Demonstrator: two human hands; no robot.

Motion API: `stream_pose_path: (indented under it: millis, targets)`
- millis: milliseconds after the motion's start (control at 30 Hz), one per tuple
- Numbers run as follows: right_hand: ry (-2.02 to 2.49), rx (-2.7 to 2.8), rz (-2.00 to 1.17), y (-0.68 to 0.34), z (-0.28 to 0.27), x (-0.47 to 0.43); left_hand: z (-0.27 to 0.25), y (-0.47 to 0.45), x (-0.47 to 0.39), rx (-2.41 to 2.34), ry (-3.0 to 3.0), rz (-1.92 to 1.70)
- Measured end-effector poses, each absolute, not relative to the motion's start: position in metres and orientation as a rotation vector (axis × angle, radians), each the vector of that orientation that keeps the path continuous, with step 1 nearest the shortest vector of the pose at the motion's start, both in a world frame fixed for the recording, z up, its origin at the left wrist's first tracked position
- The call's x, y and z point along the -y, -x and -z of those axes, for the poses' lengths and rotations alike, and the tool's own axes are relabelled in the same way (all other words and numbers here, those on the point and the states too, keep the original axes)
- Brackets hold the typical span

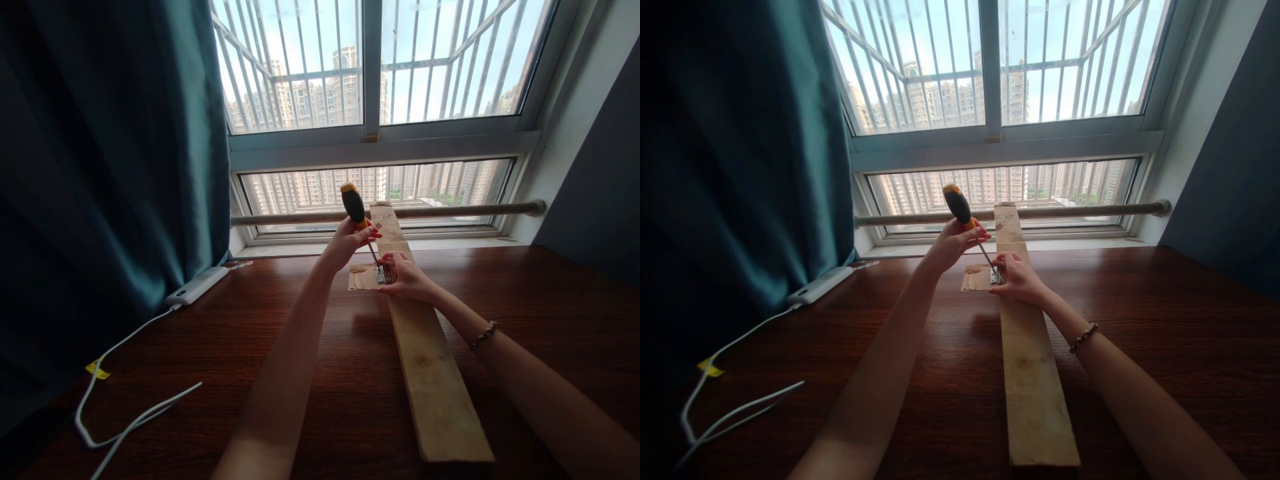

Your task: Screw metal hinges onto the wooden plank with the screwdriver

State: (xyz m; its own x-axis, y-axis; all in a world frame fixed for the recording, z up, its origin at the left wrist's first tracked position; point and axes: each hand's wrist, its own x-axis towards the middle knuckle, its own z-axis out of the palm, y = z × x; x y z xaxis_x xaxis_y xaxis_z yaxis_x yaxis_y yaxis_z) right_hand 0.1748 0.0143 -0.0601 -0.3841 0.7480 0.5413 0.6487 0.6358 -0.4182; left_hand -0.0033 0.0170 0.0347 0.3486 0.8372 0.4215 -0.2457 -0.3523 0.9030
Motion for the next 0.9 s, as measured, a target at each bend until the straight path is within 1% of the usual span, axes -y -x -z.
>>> stream_pose_path:
  millis: [300,467,667,900]
  targets:
    - [1.088,2.129,-0.199,-0.174,0.0601,-0.0135,-0.0321,0.0011,-0.0174,-0.467,-1.494,-1.202]
    - [1.083,2.126,-0.2,-0.1743,0.0607,-0.0138,-0.0289,-0.0006,-0.0212,-0.491,-1.496,-1.249]
    - [1.081,2.12,-0.222,-0.1752,0.0608,-0.0143,-0.0367,0.0013,-0.0157,-0.476,-1.537,-1.305]
    - [1.079,2.115,-0.234,-0.1749,0.0595,-0.0133,-0.0336,-0.0006,-0.0171,-0.502,-1.523,-1.271]
